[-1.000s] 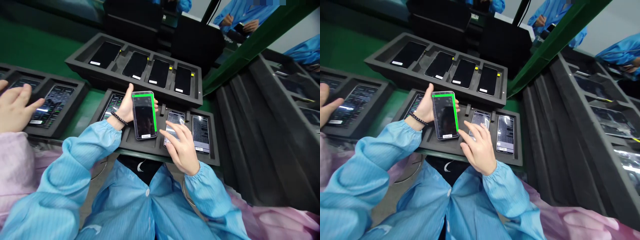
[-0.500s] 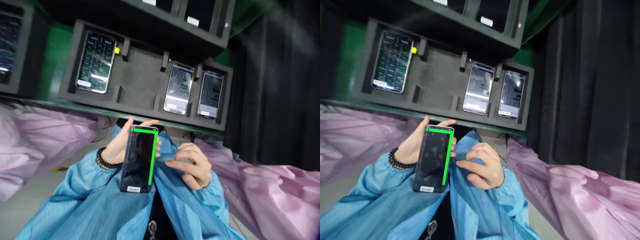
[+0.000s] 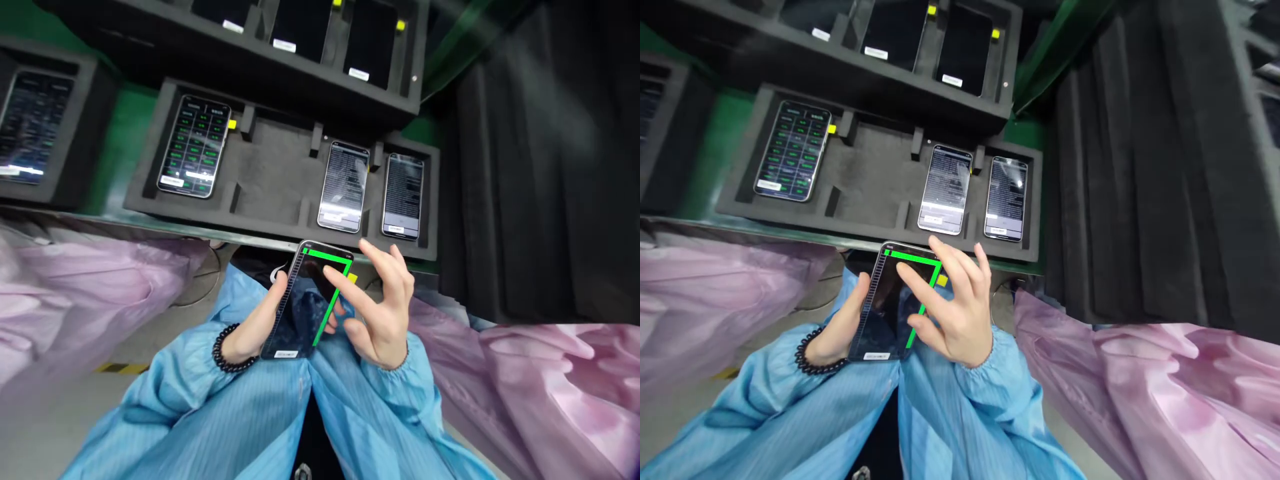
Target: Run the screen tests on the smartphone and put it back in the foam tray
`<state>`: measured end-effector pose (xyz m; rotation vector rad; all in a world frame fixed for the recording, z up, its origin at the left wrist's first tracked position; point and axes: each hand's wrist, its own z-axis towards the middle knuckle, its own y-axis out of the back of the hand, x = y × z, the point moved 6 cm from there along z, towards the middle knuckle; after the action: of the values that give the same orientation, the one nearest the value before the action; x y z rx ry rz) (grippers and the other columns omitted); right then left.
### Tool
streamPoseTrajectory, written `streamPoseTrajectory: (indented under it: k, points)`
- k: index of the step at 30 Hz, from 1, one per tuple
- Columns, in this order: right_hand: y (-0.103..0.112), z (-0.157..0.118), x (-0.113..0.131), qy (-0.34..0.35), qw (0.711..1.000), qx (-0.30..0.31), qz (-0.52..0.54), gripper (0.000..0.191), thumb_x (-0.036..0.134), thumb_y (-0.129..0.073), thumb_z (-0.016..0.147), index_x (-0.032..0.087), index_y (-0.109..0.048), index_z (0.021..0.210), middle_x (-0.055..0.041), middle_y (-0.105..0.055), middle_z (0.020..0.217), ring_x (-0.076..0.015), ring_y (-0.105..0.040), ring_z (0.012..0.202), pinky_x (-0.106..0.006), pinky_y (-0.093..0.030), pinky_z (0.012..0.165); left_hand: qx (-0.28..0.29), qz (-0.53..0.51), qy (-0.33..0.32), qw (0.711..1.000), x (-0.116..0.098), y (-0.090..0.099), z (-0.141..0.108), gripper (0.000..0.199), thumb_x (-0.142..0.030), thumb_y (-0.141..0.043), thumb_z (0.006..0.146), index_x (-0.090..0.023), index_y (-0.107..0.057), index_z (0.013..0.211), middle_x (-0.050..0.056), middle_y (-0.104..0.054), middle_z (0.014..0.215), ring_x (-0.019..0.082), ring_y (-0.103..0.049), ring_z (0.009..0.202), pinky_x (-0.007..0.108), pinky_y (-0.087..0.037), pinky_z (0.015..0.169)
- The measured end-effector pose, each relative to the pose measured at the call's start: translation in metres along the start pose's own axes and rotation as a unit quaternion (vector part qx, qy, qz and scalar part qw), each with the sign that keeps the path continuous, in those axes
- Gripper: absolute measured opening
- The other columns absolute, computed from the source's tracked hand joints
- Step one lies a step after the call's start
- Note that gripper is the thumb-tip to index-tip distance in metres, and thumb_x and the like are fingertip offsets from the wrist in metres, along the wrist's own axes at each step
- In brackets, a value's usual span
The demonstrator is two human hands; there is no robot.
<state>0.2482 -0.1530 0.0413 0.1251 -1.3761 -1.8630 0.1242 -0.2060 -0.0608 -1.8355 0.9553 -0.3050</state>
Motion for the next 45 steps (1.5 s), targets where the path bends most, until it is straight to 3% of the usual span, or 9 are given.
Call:
streamPoseTrajectory:
  k: [5, 9, 13, 15, 20, 28, 35, 42, 45]
  points:
    - [-0.008, 0.019, 0.006, 0.017, 0.999, 0.017, -0.041, 0.05, 0.049, -0.029, 0.105, 0.037, -0.048, 0.151, -0.0074, -0.047, 0.155, -0.0326, -0.047, 0.138, -0.062, -0.021, 0.126, 0.013, 0.016, -0.025, 0.999, -0.009, -0.02, 0.005, 0.053, -0.062, -0.064, 0.086, -0.039, -0.065, 0.134, -0.001, -0.069, 0.136, 0.026, -0.053, 0.14, 0.038, -0.048, 0.115]
    - [-0.007, 0.023, 0.008, 0.056, 0.998, 0.006, -0.028, 0.05, 0.048, -0.027, 0.106, 0.034, -0.053, 0.147, -0.0087, -0.048, 0.154, -0.0292, -0.048, 0.137, -0.06, -0.019, 0.128, 0.009, 0.019, -0.053, 0.998, -0.015, -0.029, 0.008, 0.047, -0.063, -0.065, 0.085, -0.043, -0.069, 0.127, -0.005, -0.066, 0.139, 0.023, -0.048, 0.145, 0.033, -0.045, 0.117]
    - [-0.005, 0.025, 0.004, 0.045, 0.998, 0.0, -0.043, 0.049, 0.048, -0.028, 0.106, 0.031, -0.059, 0.14, -0.0105, -0.05, 0.153, -0.029, -0.047, 0.139, -0.06, -0.018, 0.128, 0.021, 0.014, -0.047, 0.999, -0.017, -0.032, 0.01, 0.063, -0.064, -0.07, 0.081, -0.037, -0.062, 0.138, -0.001, -0.064, 0.142, 0.025, -0.047, 0.146, 0.037, -0.038, 0.123]
    - [-0.006, 0.025, 0.007, 0.061, 0.997, 0.009, -0.046, 0.047, 0.049, -0.033, 0.106, 0.03, -0.063, 0.137, -0.0099, -0.053, 0.151, -0.0288, -0.049, 0.138, -0.06, -0.017, 0.128, 0.015, 0.011, -0.051, 0.999, -0.021, -0.029, 0.01, 0.062, -0.063, -0.065, 0.085, -0.032, -0.062, 0.139, 0.002, -0.065, 0.141, 0.024, -0.048, 0.145, 0.035, -0.038, 0.122]
    - [-0.017, 0.012, 0.03, 0.149, 0.988, 0.029, -0.004, 0.042, 0.045, -0.04, 0.105, 0.027, -0.067, 0.132, -0.0045, -0.062, 0.145, -0.0222, -0.053, 0.134, -0.056, -0.011, 0.132, -0.005, 0.012, -0.067, 0.998, -0.04, -0.027, 0.011, 0.058, -0.062, -0.053, 0.093, -0.023, -0.066, 0.134, 0.008, -0.072, 0.13, 0.025, -0.063, 0.129, 0.033, -0.047, 0.112]
    - [-0.025, -0.018, 0.062, 0.299, 0.95, 0.017, 0.086, 0.049, 0.039, -0.03, 0.109, 0.027, -0.078, 0.104, 0.0069, -0.067, 0.138, -0.0164, -0.038, 0.149, -0.056, -0.012, 0.132, 0.052, 0.034, -0.086, 0.994, -0.067, -0.052, 0.01, 0.086, -0.067, -0.013, 0.099, -0.007, -0.07, 0.122, 0.019, -0.074, 0.117, 0.024, -0.072, 0.098, 0.037, -0.057, 0.093]
    - [-0.023, 0.007, 0.046, 0.2, 0.978, -0.009, 0.062, 0.055, 0.043, -0.024, 0.11, 0.02, -0.071, 0.125, -0.0062, -0.07, 0.133, -0.0189, -0.049, 0.135, -0.055, -0.016, 0.131, 0.02, 0.038, -0.08, 0.996, -0.069, -0.05, 0.011, 0.089, -0.065, -0.005, 0.099, -0.008, -0.069, 0.126, 0.017, -0.076, 0.113, 0.027, -0.072, 0.103, 0.043, -0.052, 0.103]
    - [-0.026, 0.001, 0.055, 0.265, 0.958, 0.009, 0.109, 0.055, 0.039, -0.024, 0.11, 0.021, -0.076, 0.108, -0.0043, -0.071, 0.132, -0.0171, -0.052, 0.134, -0.053, -0.014, 0.131, 0.005, 0.036, -0.096, 0.995, -0.074, -0.052, 0.01, 0.094, -0.063, 0.0, 0.099, -0.008, -0.075, 0.106, 0.016, -0.077, 0.108, 0.022, -0.073, 0.091, 0.035, -0.057, 0.091]
    - [-0.028, 0.002, 0.054, 0.253, 0.963, 0.008, 0.097, 0.056, 0.041, -0.021, 0.11, 0.022, -0.074, 0.116, -0.0031, -0.071, 0.133, -0.0157, -0.052, 0.134, -0.051, -0.014, 0.131, 0.001, 0.039, -0.097, 0.994, -0.076, -0.053, 0.01, 0.093, -0.065, -0.002, 0.098, -0.008, -0.076, 0.102, 0.017, -0.077, 0.108, 0.02, -0.072, 0.09, 0.032, -0.056, 0.09]
